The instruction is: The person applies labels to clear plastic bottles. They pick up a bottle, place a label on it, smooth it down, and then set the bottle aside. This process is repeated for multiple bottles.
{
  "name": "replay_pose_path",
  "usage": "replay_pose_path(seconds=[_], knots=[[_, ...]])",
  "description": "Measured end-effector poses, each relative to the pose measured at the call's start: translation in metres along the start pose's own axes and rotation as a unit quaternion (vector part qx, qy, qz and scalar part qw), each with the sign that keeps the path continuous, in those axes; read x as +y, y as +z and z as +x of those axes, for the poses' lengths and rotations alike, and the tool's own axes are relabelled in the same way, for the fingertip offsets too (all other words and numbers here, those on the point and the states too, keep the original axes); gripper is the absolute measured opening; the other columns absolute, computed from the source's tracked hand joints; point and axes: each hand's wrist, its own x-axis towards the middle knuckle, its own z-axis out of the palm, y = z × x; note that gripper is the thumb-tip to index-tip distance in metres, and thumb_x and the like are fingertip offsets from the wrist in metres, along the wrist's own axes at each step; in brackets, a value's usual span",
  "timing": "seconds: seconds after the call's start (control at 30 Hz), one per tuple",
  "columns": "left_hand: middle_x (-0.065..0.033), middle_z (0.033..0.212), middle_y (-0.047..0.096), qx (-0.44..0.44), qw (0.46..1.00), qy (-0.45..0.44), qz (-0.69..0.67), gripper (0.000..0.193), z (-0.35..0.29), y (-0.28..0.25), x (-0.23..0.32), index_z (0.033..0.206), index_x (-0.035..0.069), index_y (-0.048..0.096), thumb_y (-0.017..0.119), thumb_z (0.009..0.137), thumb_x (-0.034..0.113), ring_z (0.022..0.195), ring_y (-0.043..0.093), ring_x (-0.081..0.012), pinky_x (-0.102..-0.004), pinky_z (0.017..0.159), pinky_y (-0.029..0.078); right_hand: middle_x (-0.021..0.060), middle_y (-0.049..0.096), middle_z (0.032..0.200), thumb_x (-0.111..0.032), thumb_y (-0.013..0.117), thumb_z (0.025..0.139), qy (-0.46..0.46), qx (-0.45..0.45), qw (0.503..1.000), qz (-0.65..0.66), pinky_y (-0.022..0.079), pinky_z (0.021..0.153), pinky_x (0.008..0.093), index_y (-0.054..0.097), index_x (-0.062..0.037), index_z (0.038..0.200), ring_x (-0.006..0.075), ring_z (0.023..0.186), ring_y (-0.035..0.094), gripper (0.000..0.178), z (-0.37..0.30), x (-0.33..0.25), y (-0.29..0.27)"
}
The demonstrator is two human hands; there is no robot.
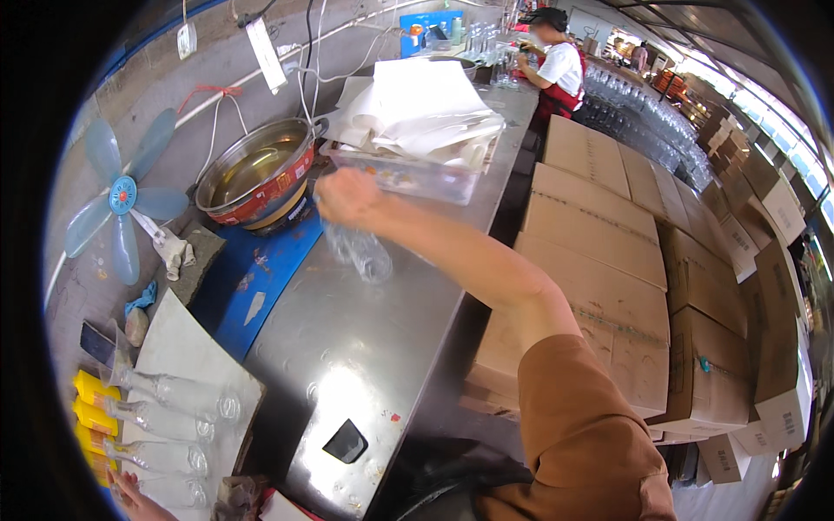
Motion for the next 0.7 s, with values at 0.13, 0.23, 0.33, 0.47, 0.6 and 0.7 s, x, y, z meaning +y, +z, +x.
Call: replay_pose_path(seconds=[0.13,0.23,0.33,0.47,0.6,0.7], knots=[[-0.0137,0.137,0.058,0.035,0.999,-0.018,-0.018,0.053,-0.025,0.039,0.073,0.143,-0.002,0.049,0.057,0.103,0.033,0.106,0.064,-0.0207,-0.0308,0.097,0.050,0.0196,0.070,0.079,-0.019,0.062,0.079,-0.063,-0.057,0.996,0.032,0.056,0.069,0.0505,0.072,-0.0085,0.082,0.0399,0.077,0.069,0.015,-0.059,-0.051,-0.024],[-0.0170,0.144,0.053,0.076,0.996,0.013,0.037,0.055,-0.020,0.013,0.092,0.142,-0.004,0.048,0.057,0.103,0.033,0.122,0.058,-0.0223,-0.0342,0.108,0.041,0.0169,0.071,0.081,-0.020,0.064,0.079,-0.112,-0.076,0.987,0.087,0.056,0.069,0.0490,0.073,-0.0107,0.086,0.0389,0.078,0.069,0.015,-0.087,-0.089,-0.036],[-0.0169,0.144,0.051,0.123,0.990,0.068,0.031,0.055,-0.038,-0.019,0.171,0.139,-0.007,0.048,0.056,0.103,0.034,0.125,0.054,-0.0238,-0.0333,0.110,0.039,0.0160,0.072,0.084,-0.020,0.065,0.080,-0.149,-0.107,0.975,0.123,0.056,0.071,0.0483,0.074,-0.0116,0.092,0.0382,0.080,0.069,0.017,-0.104,-0.124,-0.046],[-0.0162,0.103,0.060,0.089,0.963,0.222,-0.126,0.041,-0.113,-0.041,0.325,0.118,-0.011,0.056,0.061,0.100,0.026,0.082,0.059,-0.0238,-0.0330,0.069,0.048,0.0179,0.072,0.085,-0.023,0.066,0.080,-0.186,-0.134,0.964,0.131,0.056,0.072,0.0490,0.073,-0.0110,0.096,0.0382,0.081,0.069,0.022,-0.114,-0.165,-0.046],[-0.0102,0.087,0.053,-0.063,0.883,0.345,-0.310,0.029,-0.171,-0.053,0.416,0.101,-0.003,0.058,0.063,0.099,0.026,0.068,0.051,-0.0191,-0.0294,0.048,0.040,0.0214,0.070,0.088,-0.030,0.067,0.081,-0.158,-0.162,0.971,0.082,0.055,0.074,0.0500,0.071,-0.0113,0.104,0.0392,0.082,0.069,0.030,-0.118,-0.160,-0.040],[-0.0022,0.086,0.048,-0.068,0.856,0.300,-0.417,0.019,-0.192,-0.082,0.442,0.093,0.011,0.061,0.072,0.092,0.026,0.066,0.050,-0.0185,-0.0278,0.048,0.038,0.0188,0.071,0.092,-0.031,0.067,0.083,-0.191,-0.120,0.969,0.099,0.055,0.078,0.0484,0.070,-0.0110,0.107,0.0387,0.087,0.068,0.031,-0.120,-0.165,-0.035]])
